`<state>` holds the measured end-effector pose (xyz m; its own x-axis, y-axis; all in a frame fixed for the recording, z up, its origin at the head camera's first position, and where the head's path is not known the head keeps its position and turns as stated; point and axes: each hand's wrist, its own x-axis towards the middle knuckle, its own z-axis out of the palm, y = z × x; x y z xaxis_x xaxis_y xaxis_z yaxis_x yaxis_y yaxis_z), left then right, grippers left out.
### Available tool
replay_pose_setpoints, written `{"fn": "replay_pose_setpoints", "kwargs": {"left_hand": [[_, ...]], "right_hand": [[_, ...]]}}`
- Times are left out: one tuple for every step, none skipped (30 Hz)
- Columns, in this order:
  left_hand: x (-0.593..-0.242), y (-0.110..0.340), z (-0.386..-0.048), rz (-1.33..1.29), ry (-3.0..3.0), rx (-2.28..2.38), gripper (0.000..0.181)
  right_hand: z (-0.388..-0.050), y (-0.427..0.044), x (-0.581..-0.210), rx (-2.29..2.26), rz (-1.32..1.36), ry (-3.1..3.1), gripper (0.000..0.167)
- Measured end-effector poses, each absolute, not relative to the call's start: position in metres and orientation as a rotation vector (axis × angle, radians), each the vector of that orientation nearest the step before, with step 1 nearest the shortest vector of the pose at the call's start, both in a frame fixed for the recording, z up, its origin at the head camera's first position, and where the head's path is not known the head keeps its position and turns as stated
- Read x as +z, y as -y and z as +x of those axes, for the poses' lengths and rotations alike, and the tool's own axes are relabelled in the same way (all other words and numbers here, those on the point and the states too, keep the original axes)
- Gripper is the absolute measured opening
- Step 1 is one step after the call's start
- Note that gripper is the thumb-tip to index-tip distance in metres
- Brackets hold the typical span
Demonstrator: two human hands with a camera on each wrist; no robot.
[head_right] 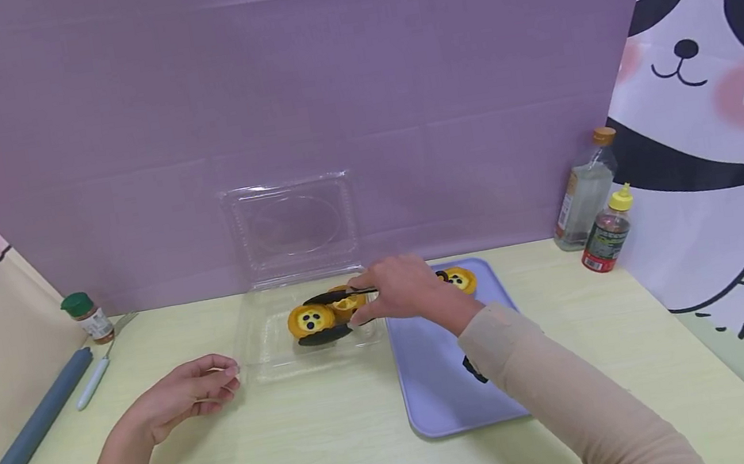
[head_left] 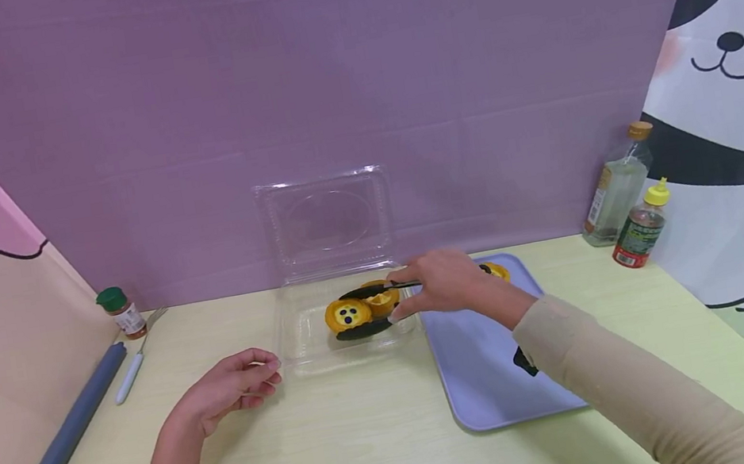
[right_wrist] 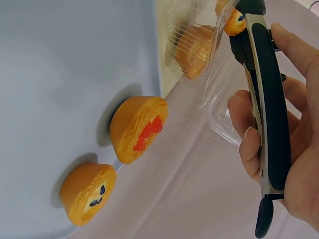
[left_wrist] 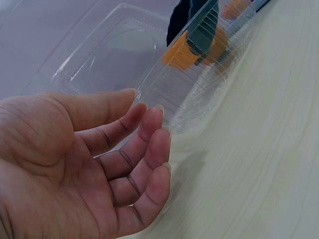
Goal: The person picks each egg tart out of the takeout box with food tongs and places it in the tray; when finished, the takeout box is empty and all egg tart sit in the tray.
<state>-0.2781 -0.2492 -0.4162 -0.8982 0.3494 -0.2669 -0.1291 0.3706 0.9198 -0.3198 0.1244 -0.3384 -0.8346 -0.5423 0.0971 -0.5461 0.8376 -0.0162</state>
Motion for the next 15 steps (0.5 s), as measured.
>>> {"fn": "replay_pose_setpoints", "kwargs": {"left_hand": [[-0.416, 0.249, -0.278, 0.189, -2.215, 1.547, 0.036], [-0.416, 0.249, -0.278, 0.198, -2.216, 1.544, 0.036], [-0.417, 0.248, -0.278, 0.196, -2.218, 1.552, 0.036], [-0.417, 0.248, -0.278, 0.187, -2.220, 1.554, 0.035], [-0.417, 0.247, -0.278, 0.176, -2.222, 1.559, 0.035], [-0.417, 0.247, -0.278, 0.179, -2.224, 1.559, 0.036], [-0.417, 0.247, -0.278, 0.181, -2.226, 1.559, 0.036], [-0.417, 0.247, -0.278, 0.185, -2.228, 1.556, 0.037], [-0.417, 0.246, -0.277, 0.174, -2.227, 1.560, 0.036], [-0.417, 0.246, -0.277, 0.176, -2.228, 1.559, 0.037], [-0.417, 0.247, -0.277, 0.182, -2.228, 1.556, 0.037], [-0.417, 0.247, -0.277, 0.189, -2.228, 1.554, 0.037], [-0.417, 0.247, -0.277, 0.184, -2.227, 1.554, 0.036], [-0.417, 0.247, -0.277, 0.188, -2.226, 1.553, 0.036], [-0.417, 0.247, -0.277, 0.190, -2.226, 1.552, 0.035]], "right_hand": [[-0.319, -0.126, -0.338, 0.077, 0.863, 2.922, 0.068], [-0.318, -0.127, -0.338, 0.086, 0.855, 2.922, 0.069], [-0.317, -0.128, -0.338, 0.097, 0.845, 2.923, 0.069], [-0.317, -0.130, -0.338, 0.111, 0.833, 2.926, 0.069], [-0.316, -0.131, -0.338, 0.124, 0.820, 2.927, 0.069], [-0.315, -0.132, -0.338, 0.136, 0.809, 2.927, 0.070], [-0.314, -0.134, -0.338, 0.148, 0.799, 2.927, 0.070], [-0.313, -0.135, -0.337, 0.164, 0.789, 2.927, 0.070], [-0.312, -0.137, -0.338, 0.180, 0.783, 2.923, 0.069], [-0.311, -0.138, -0.338, 0.185, 0.778, 2.916, 0.069], [-0.310, -0.139, -0.338, 0.190, 0.774, 2.908, 0.069], [-0.309, -0.141, -0.338, 0.192, 0.772, 2.898, 0.068], [-0.308, -0.142, -0.338, 0.193, 0.767, 2.890, 0.068], [-0.307, -0.143, -0.338, 0.196, 0.765, 2.881, 0.068], [-0.306, -0.144, -0.339, 0.194, 0.763, 2.874, 0.068]]}}
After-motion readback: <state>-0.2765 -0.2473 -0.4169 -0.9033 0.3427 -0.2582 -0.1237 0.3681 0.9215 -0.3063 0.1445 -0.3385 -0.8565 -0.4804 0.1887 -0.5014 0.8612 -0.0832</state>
